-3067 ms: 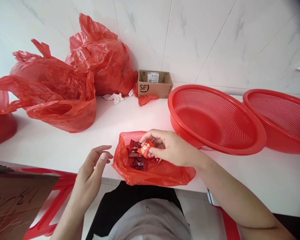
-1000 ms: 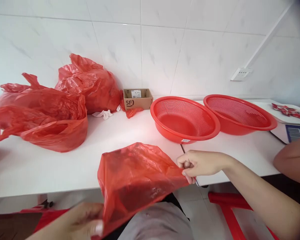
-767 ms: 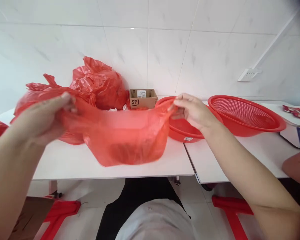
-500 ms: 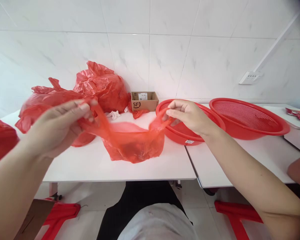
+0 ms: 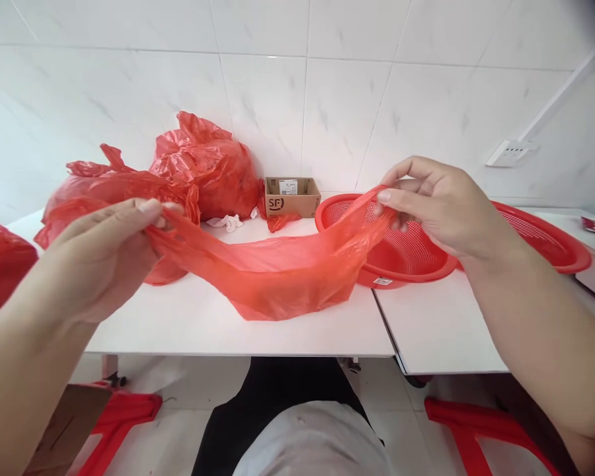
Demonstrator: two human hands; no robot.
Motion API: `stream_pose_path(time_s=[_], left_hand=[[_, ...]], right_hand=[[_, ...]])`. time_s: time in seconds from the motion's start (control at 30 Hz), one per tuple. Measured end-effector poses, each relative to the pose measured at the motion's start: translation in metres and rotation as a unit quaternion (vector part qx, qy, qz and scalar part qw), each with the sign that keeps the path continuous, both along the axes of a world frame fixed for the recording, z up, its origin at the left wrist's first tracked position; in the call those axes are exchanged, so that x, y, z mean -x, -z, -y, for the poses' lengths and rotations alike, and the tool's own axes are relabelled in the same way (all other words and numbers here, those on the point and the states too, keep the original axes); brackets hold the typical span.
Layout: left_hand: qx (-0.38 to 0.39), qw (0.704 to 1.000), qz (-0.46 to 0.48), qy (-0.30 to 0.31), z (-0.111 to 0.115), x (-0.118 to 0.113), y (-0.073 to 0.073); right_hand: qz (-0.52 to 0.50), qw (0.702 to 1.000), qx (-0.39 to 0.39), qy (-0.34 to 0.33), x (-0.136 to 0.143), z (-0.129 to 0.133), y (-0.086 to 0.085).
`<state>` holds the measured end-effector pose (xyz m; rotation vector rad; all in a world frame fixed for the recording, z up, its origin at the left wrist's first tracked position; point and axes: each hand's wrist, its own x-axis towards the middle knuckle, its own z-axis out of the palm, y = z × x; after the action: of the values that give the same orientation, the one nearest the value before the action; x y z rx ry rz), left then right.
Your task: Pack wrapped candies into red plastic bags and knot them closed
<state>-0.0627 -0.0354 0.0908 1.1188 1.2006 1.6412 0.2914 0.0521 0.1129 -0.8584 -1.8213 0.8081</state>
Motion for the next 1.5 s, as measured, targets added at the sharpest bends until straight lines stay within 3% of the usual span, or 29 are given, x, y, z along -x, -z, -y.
stream_pose_path(time_s=[0.13, 0.23, 0.37, 0.47, 0.6, 0.77, 0.87, 0.97, 1.03, 1.17, 1.27, 1.33, 1.43, 1.5], left_hand=[[-0.035, 0.991, 0.015, 0.132, -0.018, -0.018, -0.025], [0.01, 0.974, -0.018, 0.224, -0.03, -0.039, -0.037], [0.11, 0.942, -0.109, 0.298, -0.041, -0.067, -0.04], [0.154, 0.92, -0.172, 0.317, -0.046, -0.078, -0.035], [0.155, 0.936, -0.148, 0.279, -0.05, -0.078, -0.028], [0.152, 0.951, -0.104, 0.25, -0.058, -0.068, -0.021], [0.128, 0.95, -0.099, 0.267, -0.063, -0.065, -0.018], [0.093, 0.944, -0.133, 0.286, -0.065, -0.063, -0.019], [0.074, 0.93, -0.208, 0.293, -0.063, -0.061, -0.023], [0.06, 0.877, -0.406, 0.251, -0.057, -0.061, -0.026], [0.014, 0.855, -0.494, 0.154, -0.054, -0.063, -0.018], [-0.059, 0.834, -0.545, 0.064, -0.054, -0.065, -0.01], [-0.18, 0.797, -0.576, -0.025, -0.056, -0.066, -0.001], [-0.226, 0.788, -0.571, -0.036, -0.057, -0.066, 0.001]], right_hand=[[-0.001, 0.999, 0.01, -0.032, 0.016, -0.012, -0.029], [-0.029, 0.994, 0.028, -0.103, 0.045, -0.017, -0.045], [0.03, 0.978, -0.003, -0.208, 0.092, -0.011, -0.054], [0.056, 0.966, -0.048, -0.248, 0.116, -0.007, -0.049], [0.026, 0.965, -0.095, -0.243, 0.119, -0.02, -0.026], [0.07, 0.971, -0.025, -0.228, 0.103, -0.037, 0.003], [0.009, 0.98, -0.063, -0.19, 0.097, -0.028, 0.001], [-0.031, 0.97, -0.062, -0.232, 0.095, -0.015, -0.007], [-0.051, 0.962, -0.046, -0.264, 0.096, -0.013, -0.007], [-0.042, 0.97, 0.026, -0.237, 0.106, -0.028, 0.016], [0.003, 0.966, 0.098, -0.239, 0.113, -0.038, 0.037], [0.003, 0.959, 0.128, -0.252, 0.115, -0.04, 0.045], [-0.013, 0.946, 0.157, -0.283, 0.114, -0.039, 0.047], [-0.017, 0.943, 0.148, -0.299, 0.112, -0.038, 0.043]])
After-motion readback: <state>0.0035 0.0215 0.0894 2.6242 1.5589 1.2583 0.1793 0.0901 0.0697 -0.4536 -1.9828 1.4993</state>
